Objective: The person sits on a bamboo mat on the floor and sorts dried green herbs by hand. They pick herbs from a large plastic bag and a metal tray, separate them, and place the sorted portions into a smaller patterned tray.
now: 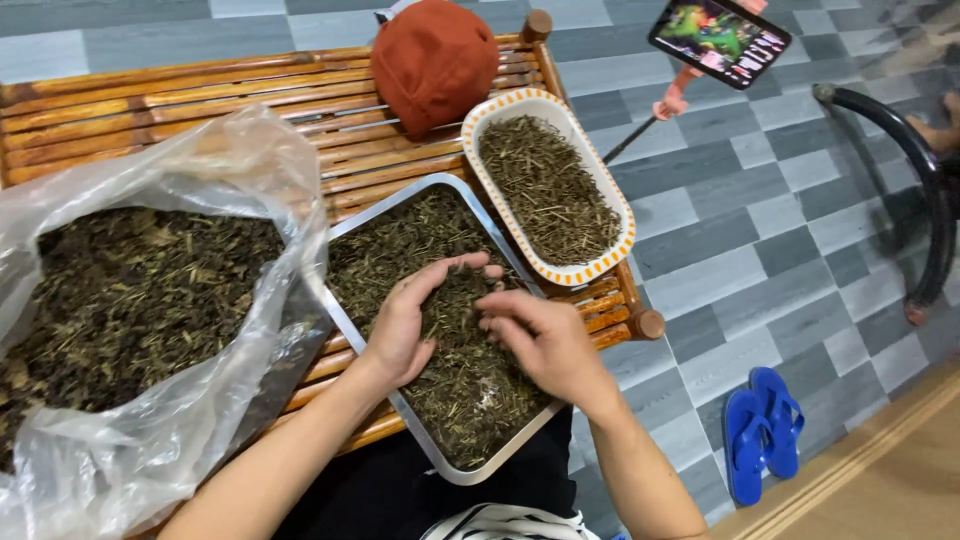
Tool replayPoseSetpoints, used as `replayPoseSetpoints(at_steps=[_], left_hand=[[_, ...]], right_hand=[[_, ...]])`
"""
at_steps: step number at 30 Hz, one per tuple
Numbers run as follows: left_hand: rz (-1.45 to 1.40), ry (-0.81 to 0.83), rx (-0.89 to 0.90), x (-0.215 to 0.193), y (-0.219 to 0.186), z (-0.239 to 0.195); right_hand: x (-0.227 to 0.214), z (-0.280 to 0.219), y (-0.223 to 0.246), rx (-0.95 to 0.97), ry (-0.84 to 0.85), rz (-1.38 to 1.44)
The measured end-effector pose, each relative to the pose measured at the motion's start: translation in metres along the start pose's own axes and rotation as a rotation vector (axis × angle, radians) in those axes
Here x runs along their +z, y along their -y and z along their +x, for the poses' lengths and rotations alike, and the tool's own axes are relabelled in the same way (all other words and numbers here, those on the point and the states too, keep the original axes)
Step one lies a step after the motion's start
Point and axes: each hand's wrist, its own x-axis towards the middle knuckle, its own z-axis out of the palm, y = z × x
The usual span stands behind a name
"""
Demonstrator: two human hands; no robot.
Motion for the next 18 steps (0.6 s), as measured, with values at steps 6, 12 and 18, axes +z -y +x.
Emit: replayPoseSetpoints(at_steps=[6, 12, 18], left_hand=[[0.681, 0.081, 0.354, -0.016, 0.004, 0.003], [0.636, 0.054, 0.353, -0.024, 0.01, 0.01], [0.83, 0.058, 0.458, -0.018, 0.0, 0.004]], right_hand=[[-0.017, 0.0, 0.0, -0.164, 0.029, -0.187], [-0.06, 0.036, -0.039, -0.176, -0.353, -0.384], [-0.038, 0.024, -0.031, -0.328, -0.378, -0.334]])
